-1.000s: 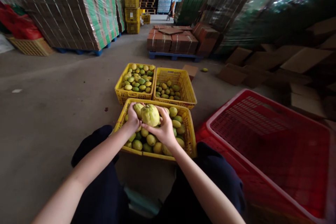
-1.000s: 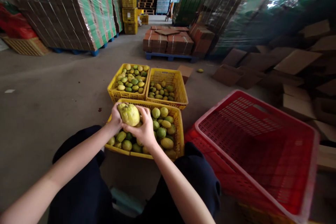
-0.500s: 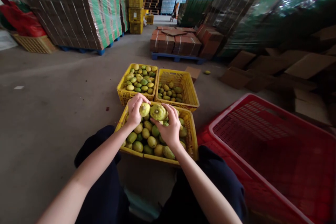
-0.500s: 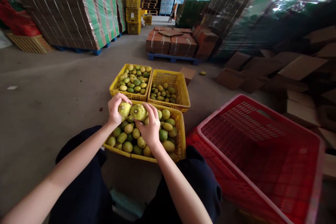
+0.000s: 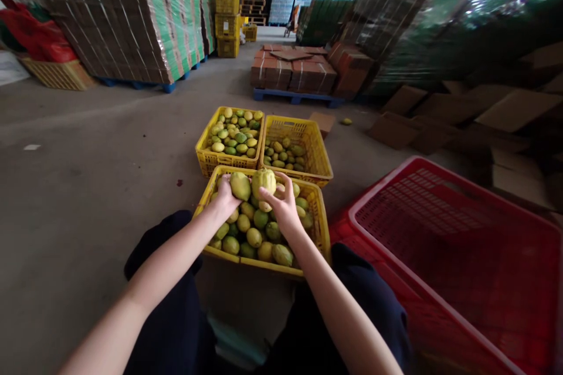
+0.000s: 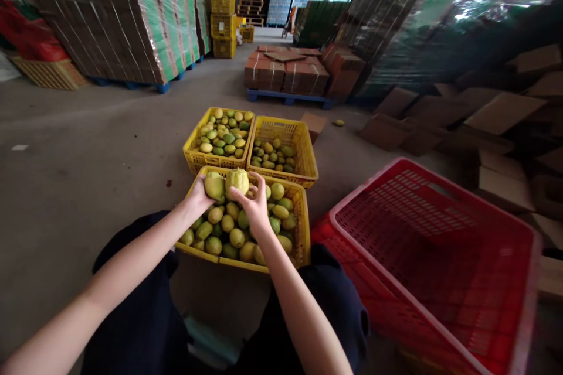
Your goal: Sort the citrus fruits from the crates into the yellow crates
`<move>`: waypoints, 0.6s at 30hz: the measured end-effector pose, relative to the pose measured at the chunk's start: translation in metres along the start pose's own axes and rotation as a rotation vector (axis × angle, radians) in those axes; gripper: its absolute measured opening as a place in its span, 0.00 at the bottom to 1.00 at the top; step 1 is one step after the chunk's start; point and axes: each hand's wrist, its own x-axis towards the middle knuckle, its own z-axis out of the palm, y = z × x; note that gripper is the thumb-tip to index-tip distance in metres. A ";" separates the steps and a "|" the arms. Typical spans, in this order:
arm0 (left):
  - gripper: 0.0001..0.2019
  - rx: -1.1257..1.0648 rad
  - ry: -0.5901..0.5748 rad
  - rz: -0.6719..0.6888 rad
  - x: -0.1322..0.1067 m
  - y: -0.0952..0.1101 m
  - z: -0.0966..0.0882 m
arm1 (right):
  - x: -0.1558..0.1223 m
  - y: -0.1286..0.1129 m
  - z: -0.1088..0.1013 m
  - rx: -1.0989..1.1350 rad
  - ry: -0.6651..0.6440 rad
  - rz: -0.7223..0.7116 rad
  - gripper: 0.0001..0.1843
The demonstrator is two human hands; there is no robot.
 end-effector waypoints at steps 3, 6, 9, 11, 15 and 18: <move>0.13 0.045 0.029 0.039 0.001 0.004 -0.001 | 0.005 -0.001 0.002 0.267 -0.069 0.166 0.26; 0.12 0.027 0.024 0.046 -0.002 0.007 -0.001 | 0.006 -0.006 0.001 0.429 -0.168 0.257 0.17; 0.12 0.017 -0.032 -0.064 -0.008 0.006 0.000 | 0.005 -0.010 -0.002 0.491 -0.181 0.319 0.14; 0.13 0.035 -0.072 -0.137 -0.012 0.002 0.000 | 0.006 -0.011 -0.003 0.536 -0.138 0.342 0.14; 0.14 0.114 -0.068 -0.136 -0.012 -0.005 -0.002 | 0.009 -0.008 -0.002 0.599 -0.050 0.385 0.13; 0.10 0.185 -0.036 -0.069 -0.007 -0.006 -0.004 | 0.011 -0.006 0.002 0.559 0.018 0.457 0.12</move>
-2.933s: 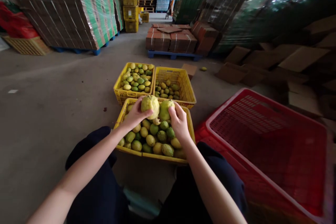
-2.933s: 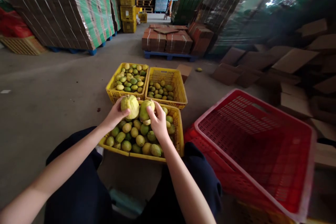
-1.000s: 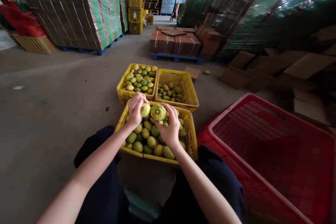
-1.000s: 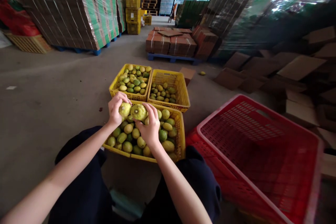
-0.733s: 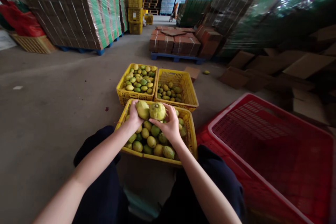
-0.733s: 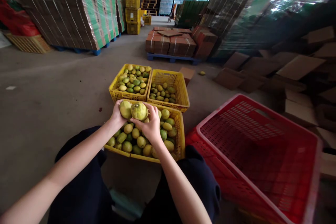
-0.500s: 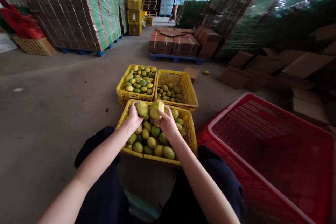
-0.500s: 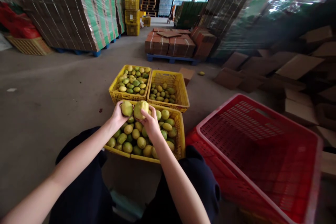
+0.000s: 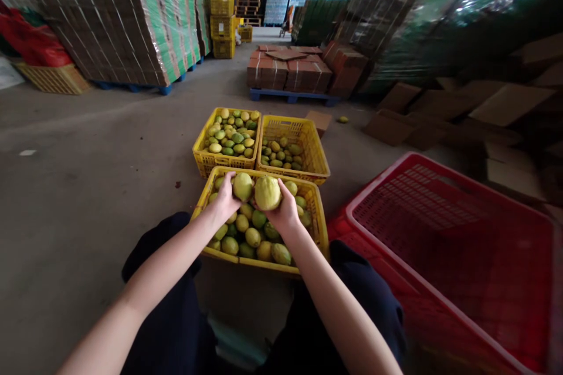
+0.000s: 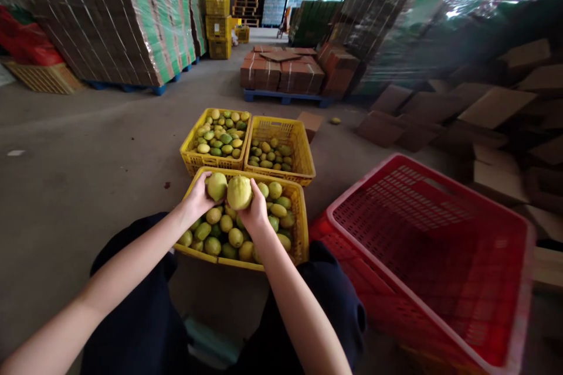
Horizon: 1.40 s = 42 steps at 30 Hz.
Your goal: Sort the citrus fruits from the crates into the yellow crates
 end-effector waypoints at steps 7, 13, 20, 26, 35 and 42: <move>0.11 0.008 -0.060 -0.101 0.010 0.000 -0.004 | -0.008 -0.004 0.001 0.055 -0.025 0.099 0.17; 0.12 0.009 -0.051 -0.070 0.007 -0.004 0.000 | -0.002 -0.005 -0.006 -0.006 -0.052 0.099 0.15; 0.06 -0.030 -0.028 -0.026 0.004 -0.004 0.001 | 0.002 -0.003 -0.008 -0.018 0.216 0.037 0.12; 0.15 -0.011 -0.134 -0.071 0.000 -0.004 0.001 | -0.004 -0.009 -0.002 -0.022 0.148 0.132 0.12; 0.16 -0.015 -0.285 0.005 -0.005 0.001 0.001 | 0.002 -0.012 -0.010 0.053 0.043 0.022 0.11; 0.18 0.077 -0.382 0.089 -0.018 0.006 0.010 | -0.014 -0.017 0.000 -0.087 -0.174 -0.206 0.16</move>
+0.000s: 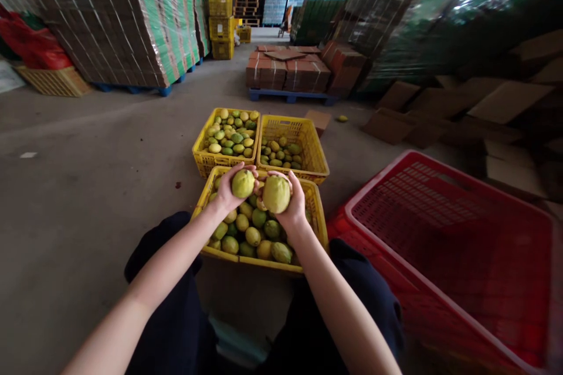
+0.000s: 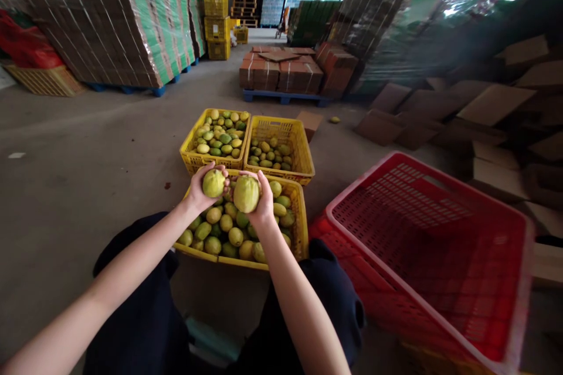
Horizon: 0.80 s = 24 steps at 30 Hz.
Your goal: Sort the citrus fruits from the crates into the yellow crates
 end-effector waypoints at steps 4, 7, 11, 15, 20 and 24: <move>0.24 0.195 -0.108 0.055 -0.004 0.004 0.002 | -0.011 -0.003 0.005 -0.188 -0.132 -0.162 0.15; 0.25 0.313 -0.167 0.083 -0.006 0.005 -0.002 | -0.016 -0.005 0.004 -0.272 -0.211 -0.219 0.14; 0.24 0.400 -0.239 0.089 -0.004 0.004 -0.010 | -0.016 -0.006 0.001 -0.296 -0.281 -0.204 0.12; 0.20 0.417 -0.334 0.092 -0.004 0.006 -0.016 | -0.015 -0.006 -0.002 -0.279 -0.302 -0.183 0.11; 0.21 0.366 -0.311 -0.011 -0.001 0.007 -0.013 | -0.013 -0.004 -0.001 -0.175 -0.320 -0.107 0.11; 0.17 0.109 -0.106 -0.022 0.005 0.003 -0.005 | -0.005 -0.003 -0.002 0.133 -0.102 0.061 0.11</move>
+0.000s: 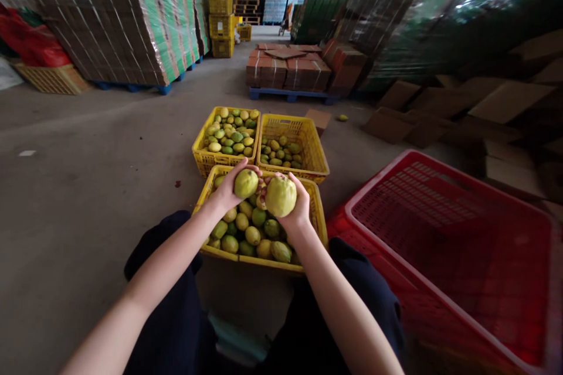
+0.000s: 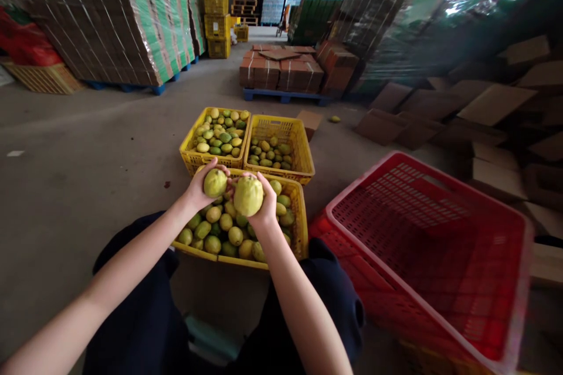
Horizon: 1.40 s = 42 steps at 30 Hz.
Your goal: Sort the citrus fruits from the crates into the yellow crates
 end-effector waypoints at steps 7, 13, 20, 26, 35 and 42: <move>0.19 -0.287 0.214 -0.085 0.009 -0.009 0.001 | 0.010 0.001 -0.003 0.310 0.335 0.044 0.14; 0.21 -0.376 0.232 -0.118 0.013 -0.016 -0.003 | 0.018 0.001 -0.007 0.324 0.407 0.119 0.14; 0.22 -0.388 0.297 -0.187 0.011 -0.018 -0.001 | 0.018 0.002 -0.009 0.333 0.449 0.183 0.17; 0.18 -0.408 0.328 -0.163 0.008 -0.015 -0.001 | 0.013 0.001 -0.003 0.306 0.416 0.113 0.12; 0.13 -0.337 0.346 0.009 0.004 -0.013 -0.006 | 0.015 -0.001 -0.003 0.248 0.288 0.056 0.10; 0.16 0.045 0.182 0.255 -0.017 -0.007 -0.012 | 0.007 0.010 0.001 -0.208 0.184 -0.205 0.25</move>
